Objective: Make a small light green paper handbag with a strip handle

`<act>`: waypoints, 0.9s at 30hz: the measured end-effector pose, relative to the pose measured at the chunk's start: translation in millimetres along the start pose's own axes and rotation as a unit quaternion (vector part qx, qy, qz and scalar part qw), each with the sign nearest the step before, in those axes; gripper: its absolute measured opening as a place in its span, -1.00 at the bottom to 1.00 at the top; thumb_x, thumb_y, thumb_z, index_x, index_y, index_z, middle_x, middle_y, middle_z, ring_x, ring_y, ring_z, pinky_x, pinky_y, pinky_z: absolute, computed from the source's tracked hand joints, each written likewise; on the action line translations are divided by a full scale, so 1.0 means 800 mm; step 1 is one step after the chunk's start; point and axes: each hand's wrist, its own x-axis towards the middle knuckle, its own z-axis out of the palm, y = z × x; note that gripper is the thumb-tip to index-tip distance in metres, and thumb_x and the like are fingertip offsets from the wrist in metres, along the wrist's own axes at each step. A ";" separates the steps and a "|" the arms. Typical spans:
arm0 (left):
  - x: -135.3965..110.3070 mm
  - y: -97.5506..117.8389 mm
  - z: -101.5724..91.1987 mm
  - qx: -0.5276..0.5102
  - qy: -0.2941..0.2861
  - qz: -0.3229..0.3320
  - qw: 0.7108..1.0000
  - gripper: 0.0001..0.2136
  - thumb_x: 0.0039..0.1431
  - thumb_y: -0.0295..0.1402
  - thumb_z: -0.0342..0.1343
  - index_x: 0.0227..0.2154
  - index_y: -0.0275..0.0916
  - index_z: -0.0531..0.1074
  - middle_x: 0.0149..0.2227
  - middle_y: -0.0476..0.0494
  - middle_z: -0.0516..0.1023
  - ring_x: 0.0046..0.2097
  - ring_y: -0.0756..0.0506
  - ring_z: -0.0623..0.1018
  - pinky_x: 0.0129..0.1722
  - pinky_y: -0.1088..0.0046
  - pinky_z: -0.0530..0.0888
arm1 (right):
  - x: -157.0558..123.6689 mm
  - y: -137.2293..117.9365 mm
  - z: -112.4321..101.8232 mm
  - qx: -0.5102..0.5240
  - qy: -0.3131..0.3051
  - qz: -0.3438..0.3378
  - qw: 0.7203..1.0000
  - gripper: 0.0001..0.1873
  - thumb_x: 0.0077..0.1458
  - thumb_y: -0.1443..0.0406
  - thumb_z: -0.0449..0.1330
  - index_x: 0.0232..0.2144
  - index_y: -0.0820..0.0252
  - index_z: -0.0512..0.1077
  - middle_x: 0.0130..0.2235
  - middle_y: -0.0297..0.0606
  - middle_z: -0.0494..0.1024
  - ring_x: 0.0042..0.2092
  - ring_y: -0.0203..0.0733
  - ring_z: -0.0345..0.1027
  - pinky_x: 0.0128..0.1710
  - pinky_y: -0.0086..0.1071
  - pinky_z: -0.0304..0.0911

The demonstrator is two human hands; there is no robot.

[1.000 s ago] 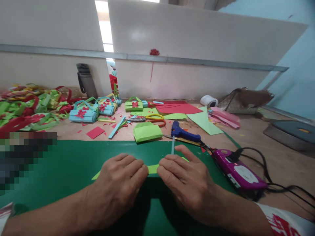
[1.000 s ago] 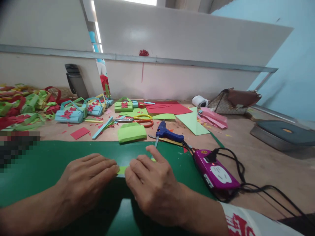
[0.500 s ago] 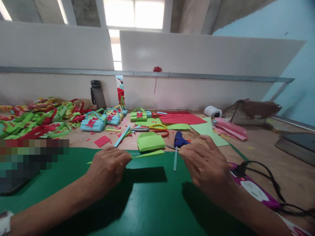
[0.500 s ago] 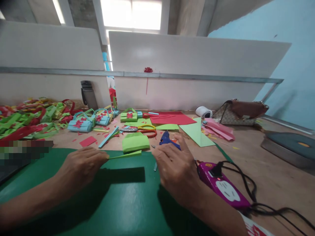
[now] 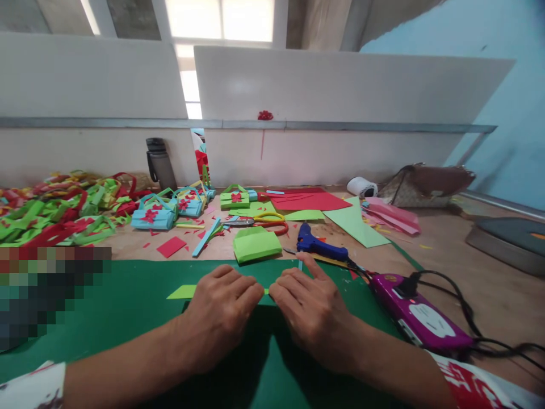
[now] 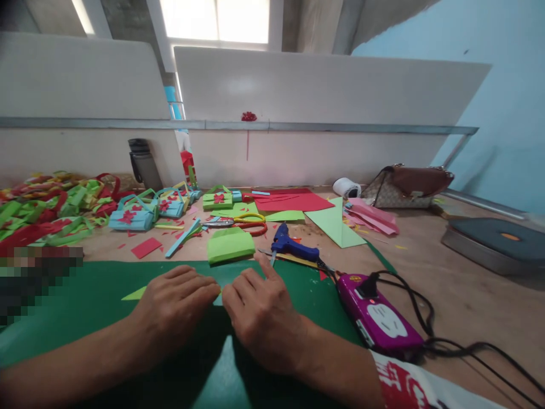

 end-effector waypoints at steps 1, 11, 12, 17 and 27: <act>0.002 0.002 0.001 -0.002 -0.008 -0.002 1.000 -0.78 0.16 -0.58 -0.15 -0.44 -0.28 0.38 -0.53 -0.07 0.47 -0.49 -0.03 0.42 -0.43 0.40 0.30 | -0.001 0.000 0.000 0.007 0.001 -0.003 1.000 -0.66 0.18 0.47 -0.15 -0.46 0.29 0.39 -0.53 -0.27 0.38 -0.41 -0.22 0.22 -0.01 -0.09 0.04; -0.005 -0.008 -0.014 0.018 -0.005 -0.010 1.000 -0.83 0.17 -0.51 -0.10 -0.43 -0.26 0.37 -0.43 -0.08 0.54 -0.37 -0.03 0.50 -0.23 0.33 0.33 | -0.005 0.007 -0.007 0.028 0.047 -0.006 0.998 -0.72 0.13 0.52 -0.09 -0.39 0.29 0.40 -0.47 -0.24 0.47 -0.31 -0.21 0.35 0.02 -0.05 0.03; -0.009 -0.012 -0.017 0.021 0.001 -0.011 1.000 -0.84 0.17 -0.51 -0.10 -0.41 -0.26 0.38 -0.41 -0.09 0.56 -0.36 -0.03 0.51 -0.21 0.32 0.33 | -0.006 0.009 -0.007 0.026 0.054 -0.004 0.998 -0.73 0.13 0.53 -0.08 -0.38 0.29 0.40 -0.46 -0.24 0.48 -0.30 -0.20 0.36 0.03 -0.04 0.03; -0.031 -0.034 -0.039 0.009 0.016 -0.030 0.999 -0.86 0.14 -0.55 -0.05 -0.36 -0.25 0.38 -0.28 -0.08 0.59 -0.28 -0.04 0.54 -0.11 0.30 0.32 | -0.008 0.017 -0.013 0.016 0.076 0.001 0.997 -0.73 0.11 0.55 -0.07 -0.37 0.29 0.40 -0.44 -0.24 0.52 -0.30 -0.22 0.39 0.05 -0.04 0.01; -0.076 -0.068 -0.067 0.063 0.005 -0.054 0.997 -0.85 0.14 -0.57 -0.03 -0.34 -0.22 0.38 -0.22 -0.09 0.59 -0.21 -0.05 0.55 -0.04 0.30 0.34 | -0.015 0.023 -0.015 0.014 0.050 0.010 0.999 -0.75 0.08 0.56 -0.04 -0.37 0.27 0.39 -0.44 -0.29 0.52 -0.31 -0.24 0.39 0.06 -0.03 -0.01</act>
